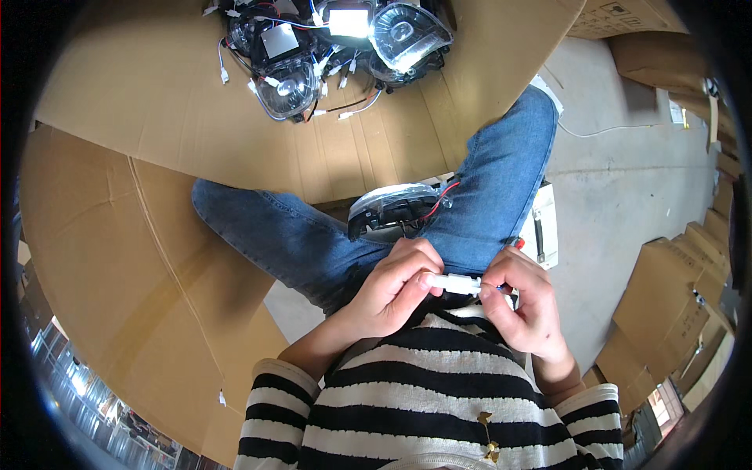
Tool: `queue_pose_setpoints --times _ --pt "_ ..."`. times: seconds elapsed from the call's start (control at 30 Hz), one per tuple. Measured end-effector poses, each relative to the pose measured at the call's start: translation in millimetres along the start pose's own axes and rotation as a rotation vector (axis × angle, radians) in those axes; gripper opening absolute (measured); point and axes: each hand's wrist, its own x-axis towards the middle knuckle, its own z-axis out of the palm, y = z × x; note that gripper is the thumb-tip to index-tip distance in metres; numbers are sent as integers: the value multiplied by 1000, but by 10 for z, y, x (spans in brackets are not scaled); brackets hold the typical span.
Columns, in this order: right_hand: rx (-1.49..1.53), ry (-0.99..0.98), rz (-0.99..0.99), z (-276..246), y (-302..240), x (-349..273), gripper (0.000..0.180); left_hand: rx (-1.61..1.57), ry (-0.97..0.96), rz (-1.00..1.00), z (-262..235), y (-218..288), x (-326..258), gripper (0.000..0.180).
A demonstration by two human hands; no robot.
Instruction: The person sorts black plastic components with wiring connectors by hand, taking them from a large cardboard box and placing them on their lap or into another cardboard box.
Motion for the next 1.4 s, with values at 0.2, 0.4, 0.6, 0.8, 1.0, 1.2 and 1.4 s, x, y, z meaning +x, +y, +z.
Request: queue_pose_setpoints --times 0.2,0.4,0.6,0.8,1.0,1.2,1.4 --pt "441 41 267 -156 273 -68 6 -137 -3 -58 -39 90 -82 15" --pt "779 67 597 -8 944 186 9 -196 -139 62 -26 241 -73 14" --pt "1152 82 408 31 831 399 11 -337 -213 2 50 224 -59 16" --pt "592 -110 46 116 477 128 6 -549 175 -4 -23 45 94 37" --pt "248 -175 -100 245 316 50 6 -151 188 -162 21 102 389 37" --pt "61 -157 -145 271 372 39 9 -53 37 -82 -43 247 351 14" --pt "144 -254 52 314 390 -22 16 25 0 8 -36 232 272 13"
